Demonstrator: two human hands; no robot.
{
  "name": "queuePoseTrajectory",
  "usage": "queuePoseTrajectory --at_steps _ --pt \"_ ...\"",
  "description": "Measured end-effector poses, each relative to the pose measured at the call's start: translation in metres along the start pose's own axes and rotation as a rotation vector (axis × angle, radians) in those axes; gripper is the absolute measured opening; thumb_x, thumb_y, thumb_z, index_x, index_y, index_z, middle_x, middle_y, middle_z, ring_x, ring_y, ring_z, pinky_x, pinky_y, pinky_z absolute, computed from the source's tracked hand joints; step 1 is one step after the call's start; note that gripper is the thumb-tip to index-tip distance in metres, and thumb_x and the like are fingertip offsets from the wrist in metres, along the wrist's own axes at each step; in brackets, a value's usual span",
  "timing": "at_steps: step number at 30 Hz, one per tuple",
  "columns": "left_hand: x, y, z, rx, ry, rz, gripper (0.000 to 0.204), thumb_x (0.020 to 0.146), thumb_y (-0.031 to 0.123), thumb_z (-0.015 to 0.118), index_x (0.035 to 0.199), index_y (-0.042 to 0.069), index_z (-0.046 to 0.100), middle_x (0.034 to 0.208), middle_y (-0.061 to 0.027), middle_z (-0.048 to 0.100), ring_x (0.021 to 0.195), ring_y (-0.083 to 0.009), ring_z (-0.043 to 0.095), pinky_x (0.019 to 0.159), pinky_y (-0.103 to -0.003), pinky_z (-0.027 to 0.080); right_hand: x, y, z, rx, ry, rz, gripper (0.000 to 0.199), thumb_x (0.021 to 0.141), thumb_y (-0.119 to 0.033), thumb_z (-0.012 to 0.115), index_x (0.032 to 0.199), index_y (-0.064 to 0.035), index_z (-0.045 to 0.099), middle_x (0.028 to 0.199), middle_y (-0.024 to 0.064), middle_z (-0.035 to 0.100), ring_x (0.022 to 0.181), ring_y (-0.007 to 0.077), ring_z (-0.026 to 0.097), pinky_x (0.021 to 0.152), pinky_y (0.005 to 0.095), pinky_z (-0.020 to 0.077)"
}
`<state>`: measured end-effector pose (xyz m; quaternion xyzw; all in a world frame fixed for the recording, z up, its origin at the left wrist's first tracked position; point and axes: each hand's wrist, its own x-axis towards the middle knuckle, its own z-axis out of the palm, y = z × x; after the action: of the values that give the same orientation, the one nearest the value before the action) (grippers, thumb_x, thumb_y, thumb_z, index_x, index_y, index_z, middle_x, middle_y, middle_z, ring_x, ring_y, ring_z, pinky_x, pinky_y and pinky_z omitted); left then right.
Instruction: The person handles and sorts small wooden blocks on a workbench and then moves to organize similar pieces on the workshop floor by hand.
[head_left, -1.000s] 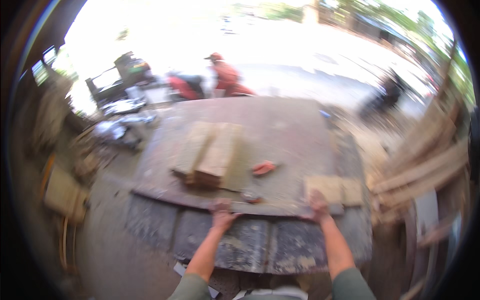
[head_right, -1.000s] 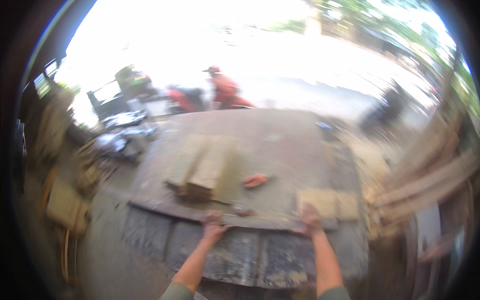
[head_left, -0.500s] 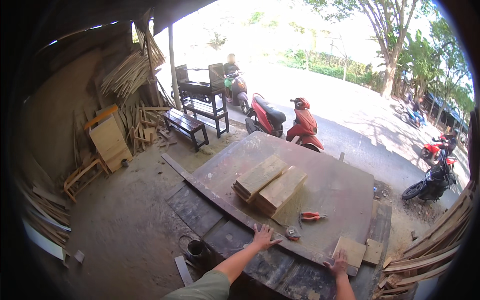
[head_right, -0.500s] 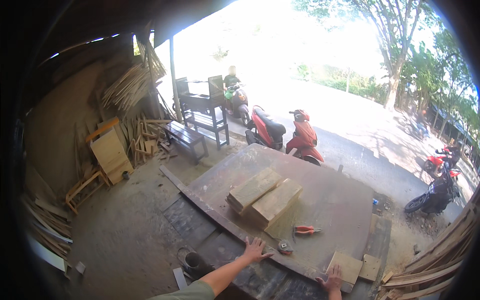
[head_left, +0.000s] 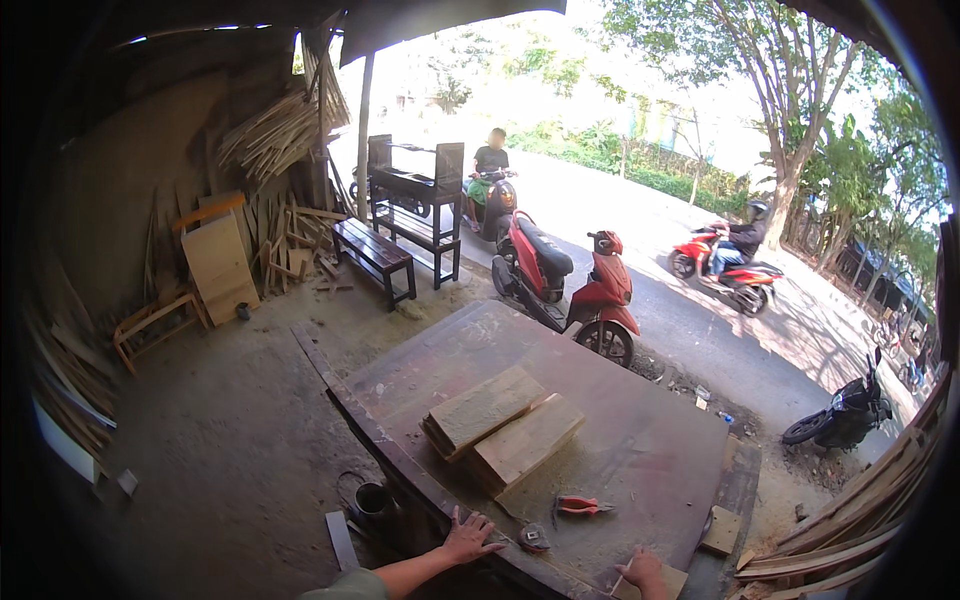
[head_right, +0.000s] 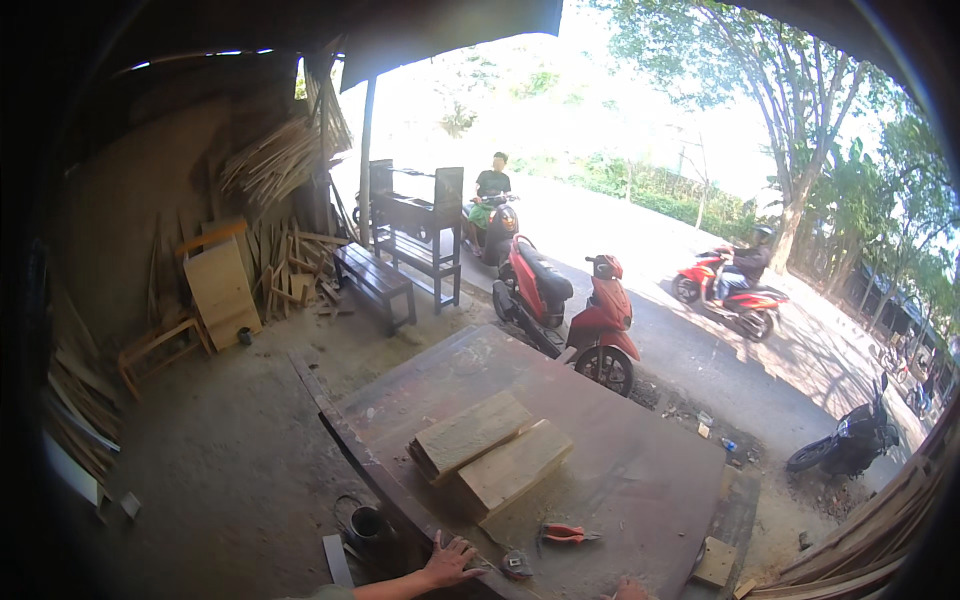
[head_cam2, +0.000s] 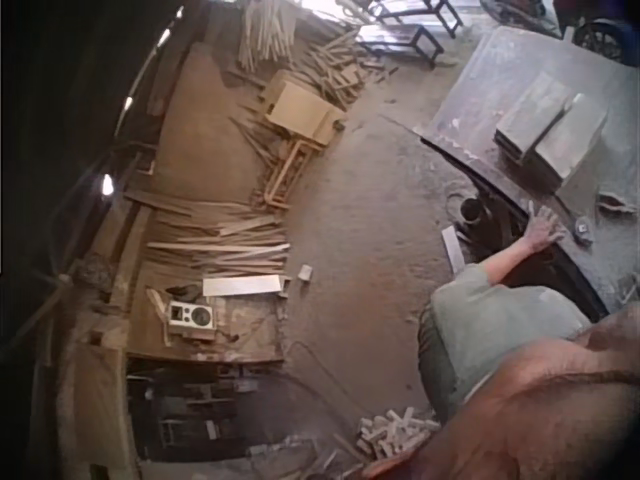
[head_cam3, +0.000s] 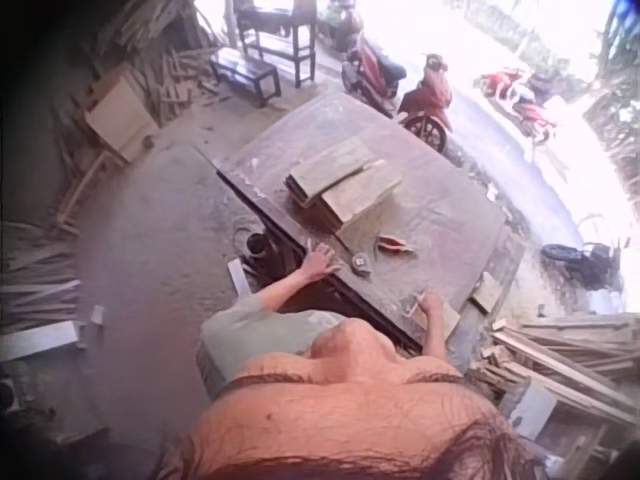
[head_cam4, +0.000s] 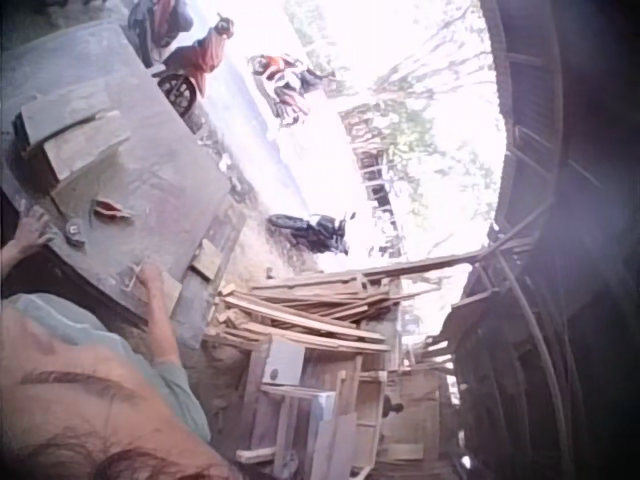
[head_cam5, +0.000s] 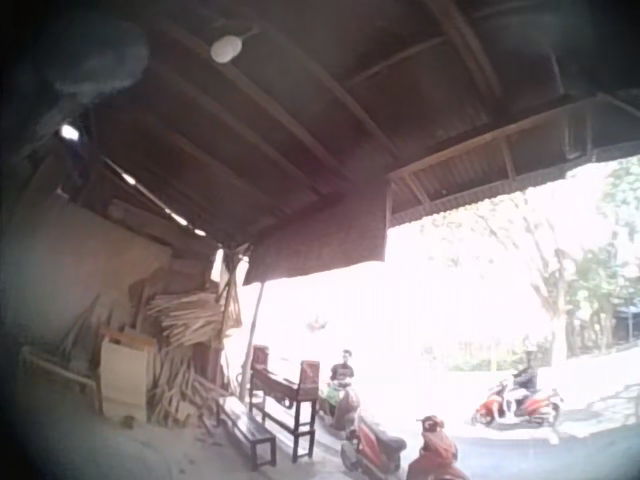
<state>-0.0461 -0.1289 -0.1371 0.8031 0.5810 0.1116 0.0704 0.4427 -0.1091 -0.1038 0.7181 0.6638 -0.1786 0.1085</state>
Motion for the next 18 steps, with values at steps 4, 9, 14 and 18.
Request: queuePoseTrajectory --at_steps 4,9,14,18 --pt "0.027 0.008 -0.038 -0.113 0.194 -0.026 0.074 0.094 0.070 0.054 0.137 0.010 0.058 0.134 -0.0104 0.054 0.135 -0.0268 0.047 0.115 -0.072 0.014 -0.015 0.001 -0.019 -0.142 0.013 0.023 0.086 0.081 -0.060 0.076 0.143 -0.0051 0.053 0.146 0.0222 0.052 0.135 0.0377 0.052 0.113 0.0522 0.0420" --pt "0.106 -0.012 -0.083 0.029 0.446 -0.117 0.086 0.084 0.070 0.067 0.141 0.008 0.051 0.143 -0.0186 0.042 0.142 -0.0331 0.034 0.112 -0.062 0.022 -0.050 0.008 -0.087 -0.247 0.061 -0.113 0.061 0.076 -0.046 0.081 0.126 -0.0119 0.068 0.128 0.0202 0.062 0.119 0.0363 0.062 0.104 0.0510 0.0484" --pt "0.163 -0.046 -0.080 0.117 0.295 -0.288 0.117 0.073 0.083 0.066 0.156 0.007 0.036 0.161 -0.0262 0.024 0.151 -0.0407 0.020 0.115 -0.070 0.021 -0.130 0.032 -0.108 -0.087 0.491 -0.042 0.034 0.068 -0.027 0.086 0.088 -0.0055 0.070 0.092 0.0149 0.065 0.094 0.0368 0.064 0.085 0.0494 0.0512" --pt "0.158 -0.036 -0.069 -0.020 0.062 -0.262 0.126 0.068 0.089 0.064 0.159 0.007 0.032 0.164 -0.0278 0.018 0.153 -0.0431 0.015 0.116 -0.073 0.016 -0.247 0.048 -0.118 0.390 0.791 0.275 0.027 0.076 -0.007 0.082 0.089 0.0020 0.060 0.088 0.0147 0.062 0.082 0.0336 0.062 0.075 0.0429 0.0491"
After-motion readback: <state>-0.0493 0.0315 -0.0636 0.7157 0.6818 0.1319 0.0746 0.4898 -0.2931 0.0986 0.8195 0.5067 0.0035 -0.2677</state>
